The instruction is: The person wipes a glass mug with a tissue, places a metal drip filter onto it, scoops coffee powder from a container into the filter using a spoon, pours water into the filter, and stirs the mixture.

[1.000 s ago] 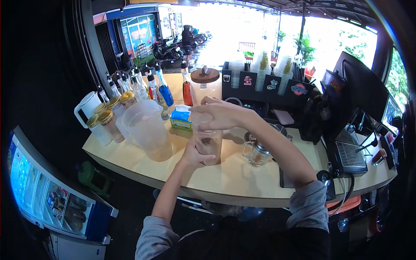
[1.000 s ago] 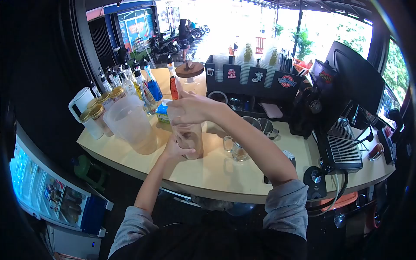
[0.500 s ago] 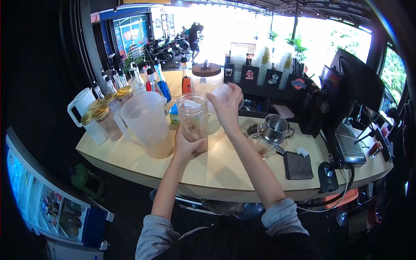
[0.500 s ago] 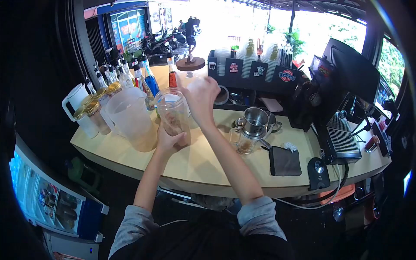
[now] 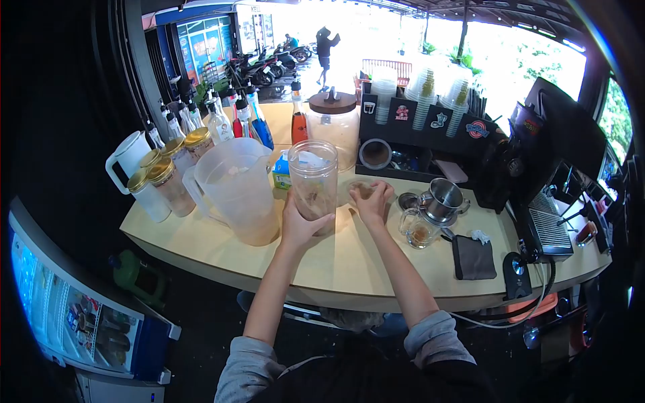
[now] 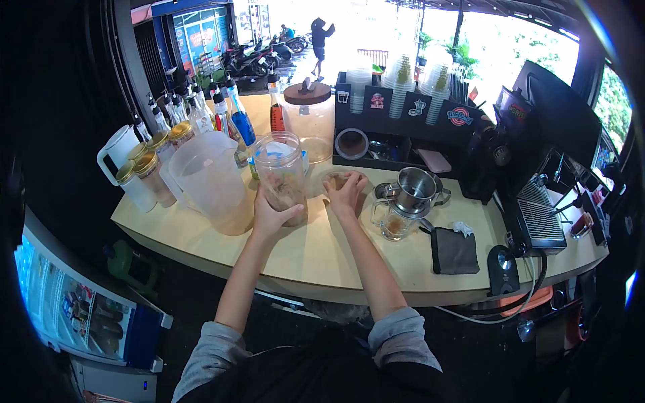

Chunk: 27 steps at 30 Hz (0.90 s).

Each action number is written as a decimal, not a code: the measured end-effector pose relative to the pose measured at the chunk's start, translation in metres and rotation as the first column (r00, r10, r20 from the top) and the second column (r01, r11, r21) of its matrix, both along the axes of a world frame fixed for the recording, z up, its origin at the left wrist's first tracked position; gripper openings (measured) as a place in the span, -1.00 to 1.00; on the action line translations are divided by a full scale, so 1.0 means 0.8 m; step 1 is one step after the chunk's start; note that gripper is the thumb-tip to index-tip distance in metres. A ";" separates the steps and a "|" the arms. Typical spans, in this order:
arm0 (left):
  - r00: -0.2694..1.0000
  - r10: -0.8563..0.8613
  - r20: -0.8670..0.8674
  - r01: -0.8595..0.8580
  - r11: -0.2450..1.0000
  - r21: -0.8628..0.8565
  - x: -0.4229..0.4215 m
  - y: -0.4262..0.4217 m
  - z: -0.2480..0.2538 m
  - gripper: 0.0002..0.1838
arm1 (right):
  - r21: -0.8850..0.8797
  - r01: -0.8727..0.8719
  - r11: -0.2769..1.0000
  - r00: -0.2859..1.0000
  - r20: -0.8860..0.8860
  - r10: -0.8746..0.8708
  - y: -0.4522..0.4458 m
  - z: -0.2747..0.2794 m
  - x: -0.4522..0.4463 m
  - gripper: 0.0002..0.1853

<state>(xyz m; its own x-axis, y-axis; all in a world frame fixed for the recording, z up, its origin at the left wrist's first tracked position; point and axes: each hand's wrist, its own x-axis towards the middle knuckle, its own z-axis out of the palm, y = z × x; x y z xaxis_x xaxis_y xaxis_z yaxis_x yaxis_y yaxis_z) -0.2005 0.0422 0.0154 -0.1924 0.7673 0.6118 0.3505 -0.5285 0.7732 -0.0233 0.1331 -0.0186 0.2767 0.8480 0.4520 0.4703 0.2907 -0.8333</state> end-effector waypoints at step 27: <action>0.968 0.084 -0.237 -0.017 0.962 0.274 0.016 -0.008 -0.001 0.09 | -0.550 -0.376 0.746 0.175 0.748 0.640 -0.117 0.234 -0.039 -0.79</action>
